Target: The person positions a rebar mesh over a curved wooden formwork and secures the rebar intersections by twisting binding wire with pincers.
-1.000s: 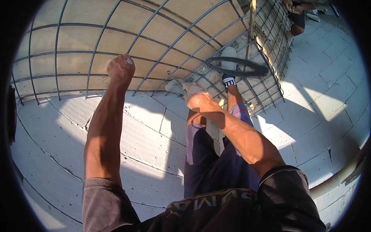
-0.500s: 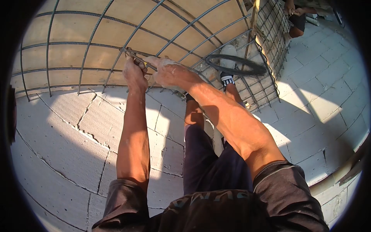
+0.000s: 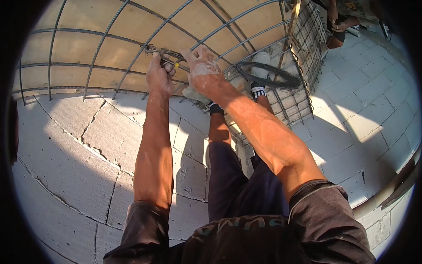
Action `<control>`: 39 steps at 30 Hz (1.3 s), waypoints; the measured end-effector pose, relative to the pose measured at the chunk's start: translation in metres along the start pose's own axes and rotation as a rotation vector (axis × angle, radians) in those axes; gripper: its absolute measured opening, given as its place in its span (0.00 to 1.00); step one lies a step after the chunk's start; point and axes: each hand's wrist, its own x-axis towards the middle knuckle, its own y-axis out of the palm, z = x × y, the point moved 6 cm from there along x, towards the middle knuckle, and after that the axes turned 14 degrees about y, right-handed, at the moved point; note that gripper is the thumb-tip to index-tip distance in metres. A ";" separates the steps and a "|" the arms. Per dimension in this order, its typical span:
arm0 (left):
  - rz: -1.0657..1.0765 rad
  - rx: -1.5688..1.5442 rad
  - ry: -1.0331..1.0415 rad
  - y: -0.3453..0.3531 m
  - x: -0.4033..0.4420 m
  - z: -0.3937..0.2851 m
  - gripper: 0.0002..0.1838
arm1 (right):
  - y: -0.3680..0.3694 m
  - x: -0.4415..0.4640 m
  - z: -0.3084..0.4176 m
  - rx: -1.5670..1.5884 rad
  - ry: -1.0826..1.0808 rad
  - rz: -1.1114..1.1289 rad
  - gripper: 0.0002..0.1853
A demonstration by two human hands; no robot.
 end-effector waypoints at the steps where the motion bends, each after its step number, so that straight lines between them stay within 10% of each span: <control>1: -0.001 -0.005 -0.007 -0.001 -0.001 -0.001 0.15 | 0.000 0.000 -0.002 0.073 0.050 -0.075 0.27; 7: 0.064 0.243 0.033 -0.012 0.001 -0.013 0.19 | 0.044 -0.007 0.001 0.127 0.178 0.230 0.15; 13: 0.197 0.929 -0.054 -0.024 0.009 -0.070 0.27 | 0.080 -0.058 0.046 1.745 0.463 1.516 0.19; 16: 0.398 0.811 -0.275 -0.024 0.015 -0.066 0.26 | 0.073 -0.061 0.054 1.905 0.404 1.663 0.18; 22: 0.400 -0.154 -0.311 -0.013 0.008 -0.006 0.19 | 0.067 -0.049 0.032 1.439 0.570 1.379 0.20; 31: 0.489 -0.454 -0.348 -0.006 0.010 -0.004 0.15 | 0.010 -0.031 0.020 1.010 0.617 0.955 0.24; 39: 0.480 -0.638 -0.332 0.001 0.012 0.000 0.14 | -0.005 -0.019 0.030 1.054 0.585 1.038 0.23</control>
